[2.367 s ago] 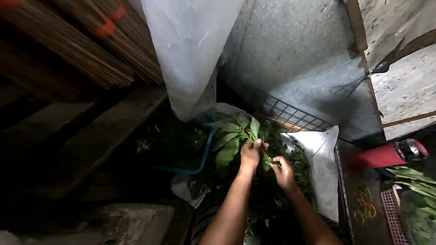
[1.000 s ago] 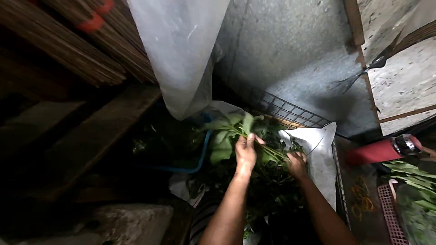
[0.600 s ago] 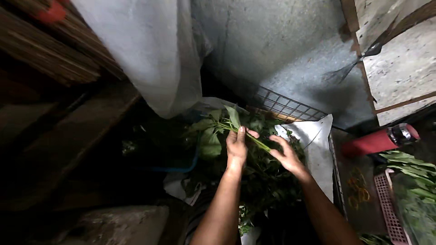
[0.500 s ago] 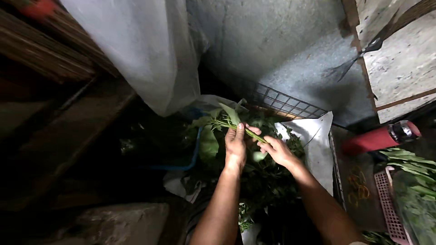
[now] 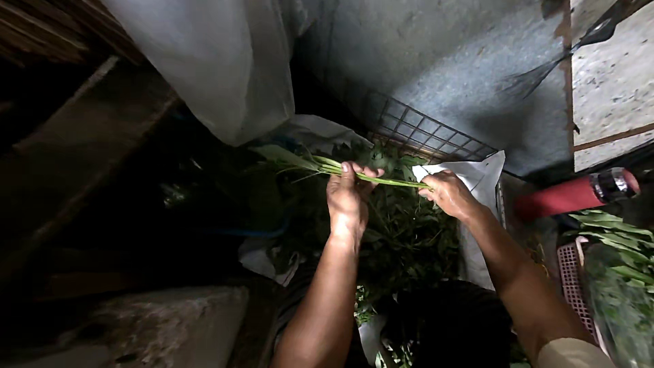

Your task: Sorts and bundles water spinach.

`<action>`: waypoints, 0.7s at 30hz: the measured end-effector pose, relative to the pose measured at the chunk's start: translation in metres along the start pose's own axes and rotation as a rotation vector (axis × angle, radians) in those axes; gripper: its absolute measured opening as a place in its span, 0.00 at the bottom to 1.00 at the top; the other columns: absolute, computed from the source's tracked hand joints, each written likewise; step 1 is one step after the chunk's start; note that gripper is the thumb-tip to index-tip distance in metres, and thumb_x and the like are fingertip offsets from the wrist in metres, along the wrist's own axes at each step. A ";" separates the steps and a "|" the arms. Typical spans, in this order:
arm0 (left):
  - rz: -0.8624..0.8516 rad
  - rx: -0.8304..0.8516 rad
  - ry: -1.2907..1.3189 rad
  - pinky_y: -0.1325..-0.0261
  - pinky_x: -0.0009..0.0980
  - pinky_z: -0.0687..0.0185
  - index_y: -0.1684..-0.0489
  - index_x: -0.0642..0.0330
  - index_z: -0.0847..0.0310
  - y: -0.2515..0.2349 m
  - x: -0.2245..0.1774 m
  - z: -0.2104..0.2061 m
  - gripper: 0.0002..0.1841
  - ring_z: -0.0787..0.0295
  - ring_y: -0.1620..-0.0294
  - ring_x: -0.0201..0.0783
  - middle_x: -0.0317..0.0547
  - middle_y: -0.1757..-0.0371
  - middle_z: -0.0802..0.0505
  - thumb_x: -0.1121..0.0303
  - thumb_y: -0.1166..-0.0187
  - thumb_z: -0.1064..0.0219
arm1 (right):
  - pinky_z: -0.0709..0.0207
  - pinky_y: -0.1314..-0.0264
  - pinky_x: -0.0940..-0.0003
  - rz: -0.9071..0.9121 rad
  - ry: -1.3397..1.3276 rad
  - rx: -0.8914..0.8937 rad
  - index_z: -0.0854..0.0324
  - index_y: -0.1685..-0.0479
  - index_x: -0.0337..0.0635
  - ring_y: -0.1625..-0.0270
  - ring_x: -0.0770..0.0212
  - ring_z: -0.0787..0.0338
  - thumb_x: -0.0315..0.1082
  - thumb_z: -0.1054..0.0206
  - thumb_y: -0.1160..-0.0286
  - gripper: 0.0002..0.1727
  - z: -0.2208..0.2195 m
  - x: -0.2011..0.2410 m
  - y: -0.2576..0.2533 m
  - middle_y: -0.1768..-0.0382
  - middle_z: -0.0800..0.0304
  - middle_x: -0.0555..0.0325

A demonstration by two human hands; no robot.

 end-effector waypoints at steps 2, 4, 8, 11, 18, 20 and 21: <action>-0.012 -0.028 0.021 0.41 0.47 0.09 0.65 0.54 0.27 -0.003 -0.001 0.000 0.20 0.05 0.58 0.45 0.41 0.71 0.09 0.63 0.03 0.63 | 0.19 0.35 0.46 -0.039 -0.021 -0.026 0.12 0.56 0.37 0.58 0.46 0.07 0.36 0.30 0.20 0.10 0.001 -0.010 0.000 0.66 0.07 0.47; -0.024 -0.041 0.024 0.41 0.47 0.09 0.65 0.54 0.27 -0.004 -0.001 0.000 0.20 0.05 0.59 0.44 0.40 0.71 0.10 0.63 0.03 0.62 | 0.15 0.44 0.45 -0.124 -0.138 0.006 0.12 0.51 0.36 0.60 0.46 0.06 0.38 0.30 0.20 0.13 0.004 -0.017 -0.002 0.66 0.06 0.45; -0.057 -0.076 0.065 0.44 0.48 0.09 0.65 0.51 0.28 -0.010 -0.006 0.007 0.20 0.08 0.64 0.41 0.36 0.75 0.13 0.61 0.03 0.63 | 0.16 0.47 0.44 -0.314 -0.379 0.077 0.16 0.45 0.36 0.58 0.48 0.07 0.43 0.26 0.23 0.19 0.003 -0.038 0.004 0.61 0.08 0.43; -0.106 -0.145 0.083 0.50 0.45 0.10 0.67 0.47 0.29 -0.018 -0.020 0.025 0.22 0.15 0.74 0.35 0.30 0.81 0.20 0.57 0.03 0.66 | 0.16 0.49 0.40 -0.475 -0.305 0.069 0.16 0.45 0.34 0.58 0.43 0.08 0.41 0.37 0.13 0.17 -0.003 -0.072 0.028 0.60 0.09 0.40; -0.035 -0.297 -0.096 0.85 0.20 0.35 0.63 0.47 0.22 -0.013 -0.023 0.024 0.07 0.37 0.89 0.24 0.27 0.85 0.29 0.64 0.11 0.39 | 0.25 0.29 0.31 -0.996 -0.199 0.206 0.24 0.25 0.37 0.28 0.29 0.19 0.43 0.30 0.20 0.28 -0.068 -0.085 0.076 0.26 0.24 0.29; 0.003 -0.330 -0.128 0.84 0.19 0.34 0.57 0.51 0.19 -0.013 -0.020 0.024 0.03 0.33 0.87 0.25 0.30 0.80 0.25 0.69 0.13 0.37 | 0.26 0.24 0.39 -0.983 -0.379 0.359 0.18 0.34 0.32 0.28 0.37 0.16 0.47 0.38 0.13 0.25 -0.114 -0.059 0.075 0.33 0.16 0.33; 0.014 -0.328 -0.133 0.81 0.19 0.29 0.55 0.55 0.18 -0.013 -0.018 0.024 0.04 0.28 0.84 0.26 0.33 0.75 0.20 0.70 0.13 0.39 | 0.28 0.21 0.40 -1.003 -0.455 0.446 0.18 0.33 0.32 0.26 0.39 0.18 0.51 0.41 0.12 0.29 -0.137 -0.043 0.076 0.31 0.16 0.34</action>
Point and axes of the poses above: each hand's wrist, its own y-axis away from the middle knuckle, its own z-axis out of the back of the hand, x = y × z, the point moved 4 cm from there along -y, towards the middle knuckle
